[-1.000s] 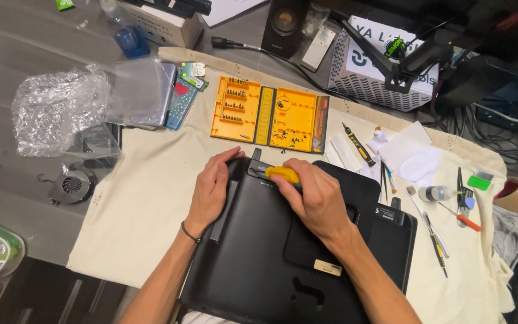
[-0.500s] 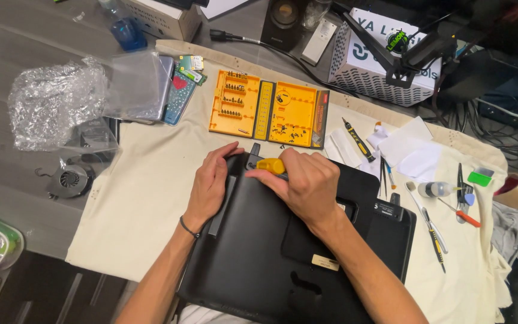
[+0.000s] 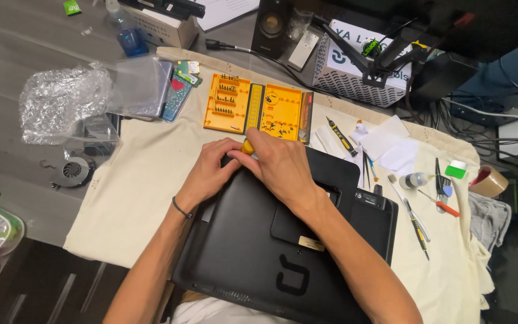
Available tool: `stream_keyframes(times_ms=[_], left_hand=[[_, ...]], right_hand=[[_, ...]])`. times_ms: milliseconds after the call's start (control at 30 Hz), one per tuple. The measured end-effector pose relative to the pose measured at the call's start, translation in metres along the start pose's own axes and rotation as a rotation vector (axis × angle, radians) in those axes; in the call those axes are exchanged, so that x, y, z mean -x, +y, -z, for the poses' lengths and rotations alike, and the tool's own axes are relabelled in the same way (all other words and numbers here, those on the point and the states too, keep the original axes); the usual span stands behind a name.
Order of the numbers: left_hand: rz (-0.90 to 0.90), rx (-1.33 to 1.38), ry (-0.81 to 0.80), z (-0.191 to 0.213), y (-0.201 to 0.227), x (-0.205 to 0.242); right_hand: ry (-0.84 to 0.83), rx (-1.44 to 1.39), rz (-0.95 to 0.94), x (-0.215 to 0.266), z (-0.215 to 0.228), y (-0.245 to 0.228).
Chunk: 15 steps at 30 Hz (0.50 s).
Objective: The person works on a black electronic device placed on a cluttered desk, using a yellow screwdriver to remove screws from the device's casing. They also handle a small black rectangular component and a yellow and black pen-like tool during the process.
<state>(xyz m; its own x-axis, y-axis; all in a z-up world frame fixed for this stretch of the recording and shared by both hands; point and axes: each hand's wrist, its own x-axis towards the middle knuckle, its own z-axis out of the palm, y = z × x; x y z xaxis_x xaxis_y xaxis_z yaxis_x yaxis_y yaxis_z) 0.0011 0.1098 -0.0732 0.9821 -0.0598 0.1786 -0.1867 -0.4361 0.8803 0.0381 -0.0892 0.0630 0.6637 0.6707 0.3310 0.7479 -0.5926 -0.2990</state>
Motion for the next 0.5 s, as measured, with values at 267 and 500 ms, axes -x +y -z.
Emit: stream_keyframes(times_ms=[267, 500], left_hand=[[0.03, 0.038, 0.174, -0.005, 0.002, -0.005], [-0.08, -0.045, 0.182, -0.017, -0.07, -0.013]], right_hand=[[-0.256, 0.16, 0.164, -0.013, 0.021, 0.003], [-0.319, -0.054, 0.184, -0.009, 0.029, -0.023]])
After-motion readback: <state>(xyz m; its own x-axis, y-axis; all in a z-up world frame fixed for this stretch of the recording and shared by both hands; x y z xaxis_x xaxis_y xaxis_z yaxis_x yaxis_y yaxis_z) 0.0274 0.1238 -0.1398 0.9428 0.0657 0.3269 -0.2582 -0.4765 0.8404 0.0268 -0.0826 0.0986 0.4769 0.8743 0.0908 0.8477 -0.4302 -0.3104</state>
